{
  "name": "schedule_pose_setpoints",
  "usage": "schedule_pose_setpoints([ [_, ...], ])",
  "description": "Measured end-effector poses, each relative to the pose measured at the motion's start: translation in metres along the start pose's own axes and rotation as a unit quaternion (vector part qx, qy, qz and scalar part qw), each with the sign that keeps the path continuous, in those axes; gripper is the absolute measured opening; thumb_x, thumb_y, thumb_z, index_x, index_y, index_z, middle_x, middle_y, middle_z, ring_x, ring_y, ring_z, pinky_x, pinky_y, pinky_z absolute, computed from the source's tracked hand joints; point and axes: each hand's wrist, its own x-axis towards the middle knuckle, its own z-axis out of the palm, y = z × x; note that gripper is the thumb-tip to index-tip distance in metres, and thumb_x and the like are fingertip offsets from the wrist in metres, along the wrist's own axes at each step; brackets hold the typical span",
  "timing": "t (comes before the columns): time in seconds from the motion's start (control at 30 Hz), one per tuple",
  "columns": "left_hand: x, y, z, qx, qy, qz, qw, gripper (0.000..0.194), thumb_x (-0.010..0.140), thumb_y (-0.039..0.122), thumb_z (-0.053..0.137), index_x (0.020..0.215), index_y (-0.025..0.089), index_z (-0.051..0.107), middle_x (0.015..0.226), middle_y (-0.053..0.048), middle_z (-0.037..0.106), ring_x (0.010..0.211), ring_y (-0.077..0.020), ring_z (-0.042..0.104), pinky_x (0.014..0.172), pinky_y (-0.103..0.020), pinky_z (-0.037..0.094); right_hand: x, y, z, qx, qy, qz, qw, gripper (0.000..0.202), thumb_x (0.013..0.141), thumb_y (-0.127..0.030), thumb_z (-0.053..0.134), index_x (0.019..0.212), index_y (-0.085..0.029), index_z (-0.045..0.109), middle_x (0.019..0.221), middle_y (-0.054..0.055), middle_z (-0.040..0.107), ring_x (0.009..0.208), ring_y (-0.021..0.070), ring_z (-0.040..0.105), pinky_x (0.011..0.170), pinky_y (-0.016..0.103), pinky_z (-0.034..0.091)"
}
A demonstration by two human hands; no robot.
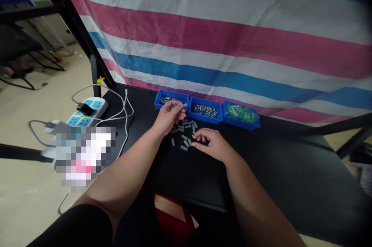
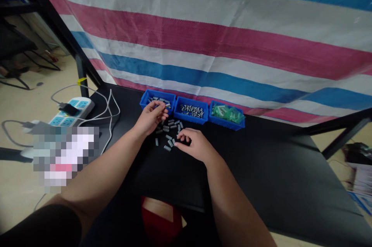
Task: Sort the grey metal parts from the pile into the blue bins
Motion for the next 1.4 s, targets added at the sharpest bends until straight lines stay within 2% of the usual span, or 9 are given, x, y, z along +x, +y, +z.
schedule_pose_setpoints([
  [0.1,0.0015,0.0043,0.0006,-0.025,0.052,0.005,0.998,0.028,0.081,0.032,0.081,0.091,0.016,0.059,0.075,-0.001,0.070,0.064,-0.0088,0.068,0.059,-0.016,0.054,-0.0007,-0.0010,0.0010,-0.003,-0.028,0.001,1.000,0.022,0.079,-0.034,0.081,0.093,-0.022,0.069,0.081,0.000,0.062,0.069,0.0136,0.054,0.065,0.027,0.044],
  [0.17,0.0022,0.0061,0.0007,-0.030,0.068,-0.001,0.997,0.027,0.082,0.030,0.080,0.089,0.016,0.058,0.075,-0.001,0.070,0.063,-0.0086,0.069,0.060,-0.016,0.054,-0.0006,-0.0001,0.0021,-0.009,-0.028,0.006,1.000,0.019,0.079,-0.032,0.080,0.090,-0.022,0.068,0.081,0.000,0.062,0.068,0.0130,0.053,0.065,0.027,0.044],
  [0.33,0.0030,0.0070,0.0017,-0.036,0.090,-0.014,0.995,0.024,0.084,0.026,0.078,0.084,0.015,0.056,0.072,-0.002,0.070,0.061,-0.0086,0.069,0.058,-0.016,0.055,-0.0001,0.0034,0.0041,-0.014,-0.016,0.016,1.000,0.011,0.081,-0.026,0.075,0.088,-0.022,0.068,0.078,-0.001,0.061,0.066,0.0121,0.053,0.064,0.026,0.043],
  [0.63,0.0068,0.0033,-0.0016,-0.046,0.116,-0.026,0.992,0.023,0.088,0.024,0.074,0.087,0.016,0.052,0.073,-0.003,0.071,0.062,-0.0096,0.070,0.060,-0.016,0.056,0.0002,0.0042,0.0043,-0.023,-0.013,0.015,1.000,0.014,0.084,-0.029,0.073,0.096,-0.022,0.071,0.077,0.000,0.063,0.062,0.0120,0.051,0.060,0.026,0.042],
  [0.83,0.0071,0.0045,-0.0022,-0.057,0.113,-0.014,0.992,0.022,0.089,0.022,0.072,0.091,0.018,0.051,0.071,-0.001,0.070,0.059,-0.0094,0.069,0.056,-0.015,0.054,0.0009,0.0048,0.0038,-0.028,0.004,0.017,0.999,0.011,0.086,-0.028,0.071,0.095,-0.022,0.071,0.075,-0.001,0.062,0.060,0.0118,0.049,0.059,0.027,0.040],
  [1.4,0.0057,0.0045,-0.0017,-0.029,0.098,-0.028,0.994,0.019,0.091,0.022,0.069,0.089,0.017,0.051,0.073,-0.003,0.070,0.062,-0.0091,0.068,0.059,-0.016,0.054,0.0007,0.0039,0.0031,-0.018,0.014,0.021,1.000,0.010,0.088,-0.030,0.067,0.092,-0.022,0.071,0.073,0.001,0.061,0.062,0.0137,0.051,0.059,0.028,0.042],
])
